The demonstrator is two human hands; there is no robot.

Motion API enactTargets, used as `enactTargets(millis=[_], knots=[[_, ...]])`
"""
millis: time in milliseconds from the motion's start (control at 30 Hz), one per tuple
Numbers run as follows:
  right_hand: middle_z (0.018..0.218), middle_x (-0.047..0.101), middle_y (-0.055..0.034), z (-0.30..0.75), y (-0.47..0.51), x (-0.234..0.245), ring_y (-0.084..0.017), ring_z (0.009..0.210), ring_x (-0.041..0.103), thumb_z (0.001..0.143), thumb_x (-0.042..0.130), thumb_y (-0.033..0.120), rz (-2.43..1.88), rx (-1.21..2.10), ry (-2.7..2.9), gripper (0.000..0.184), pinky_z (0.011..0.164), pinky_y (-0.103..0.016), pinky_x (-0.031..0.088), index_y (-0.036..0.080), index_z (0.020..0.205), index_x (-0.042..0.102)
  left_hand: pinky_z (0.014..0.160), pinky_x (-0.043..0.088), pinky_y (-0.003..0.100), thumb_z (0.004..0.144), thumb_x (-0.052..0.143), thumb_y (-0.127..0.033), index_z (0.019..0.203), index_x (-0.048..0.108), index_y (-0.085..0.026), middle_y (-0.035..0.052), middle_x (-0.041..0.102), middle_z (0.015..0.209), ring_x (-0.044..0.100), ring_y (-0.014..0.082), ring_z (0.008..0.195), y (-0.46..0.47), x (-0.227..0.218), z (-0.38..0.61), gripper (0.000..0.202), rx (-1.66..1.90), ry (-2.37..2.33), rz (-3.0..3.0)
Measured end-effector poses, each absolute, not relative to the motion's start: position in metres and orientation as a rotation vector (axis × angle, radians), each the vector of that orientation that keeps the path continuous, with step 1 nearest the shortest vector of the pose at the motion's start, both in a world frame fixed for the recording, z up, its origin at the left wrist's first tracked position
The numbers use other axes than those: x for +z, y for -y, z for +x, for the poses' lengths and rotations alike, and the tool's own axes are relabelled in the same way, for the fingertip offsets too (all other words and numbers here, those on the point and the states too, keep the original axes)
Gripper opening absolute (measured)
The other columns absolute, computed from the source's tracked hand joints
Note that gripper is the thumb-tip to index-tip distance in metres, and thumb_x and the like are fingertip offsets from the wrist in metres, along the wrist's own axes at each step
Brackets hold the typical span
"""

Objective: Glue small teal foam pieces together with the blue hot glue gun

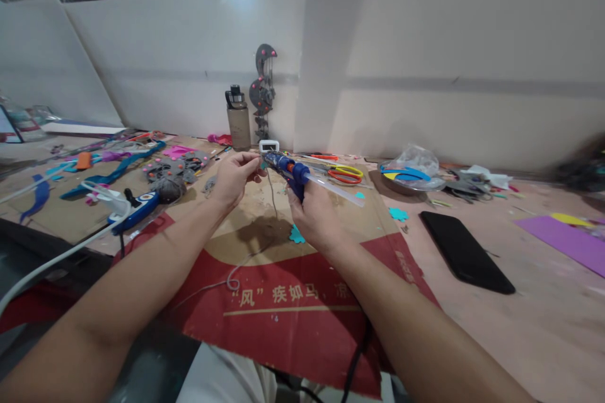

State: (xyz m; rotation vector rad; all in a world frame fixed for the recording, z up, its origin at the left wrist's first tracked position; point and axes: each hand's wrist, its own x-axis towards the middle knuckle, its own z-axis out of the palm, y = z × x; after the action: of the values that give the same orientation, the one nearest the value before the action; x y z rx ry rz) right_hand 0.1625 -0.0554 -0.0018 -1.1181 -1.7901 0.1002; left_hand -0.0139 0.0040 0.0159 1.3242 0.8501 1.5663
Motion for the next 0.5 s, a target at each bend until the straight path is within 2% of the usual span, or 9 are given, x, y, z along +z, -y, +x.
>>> enactTargets(millis=[400,500], knots=[[0.105,0.065,-0.0152,0.1625,0.0561,-0.0012,-0.031,0.096,0.060,0.088,0.048,0.037,-1.140,0.109,1.783,0.031,0.087,-0.051,0.048,0.018,0.112,0.054,0.048,0.044,0.020,0.067,0.075,-0.030,0.077,0.062,-0.014,0.0009,0.063,0.065,0.061,0.0096,0.054,-0.0037,0.0175,-0.0164,0.023,1.584,-0.807,1.288],[0.099,0.066,-0.0142,0.1623,0.0553,-0.0029,-0.030,0.090,0.061,0.086,0.049,0.037,-1.152,0.134,1.762,0.030,0.083,-0.050,0.048,0.019,0.109,0.055,0.048,0.044,0.020,0.068,0.074,-0.030,0.079,0.062,-0.014,0.0008,0.063,0.065,0.061,0.0098,0.055,-0.0042,0.0177,-0.0179,0.023,1.596,-0.818,1.283]])
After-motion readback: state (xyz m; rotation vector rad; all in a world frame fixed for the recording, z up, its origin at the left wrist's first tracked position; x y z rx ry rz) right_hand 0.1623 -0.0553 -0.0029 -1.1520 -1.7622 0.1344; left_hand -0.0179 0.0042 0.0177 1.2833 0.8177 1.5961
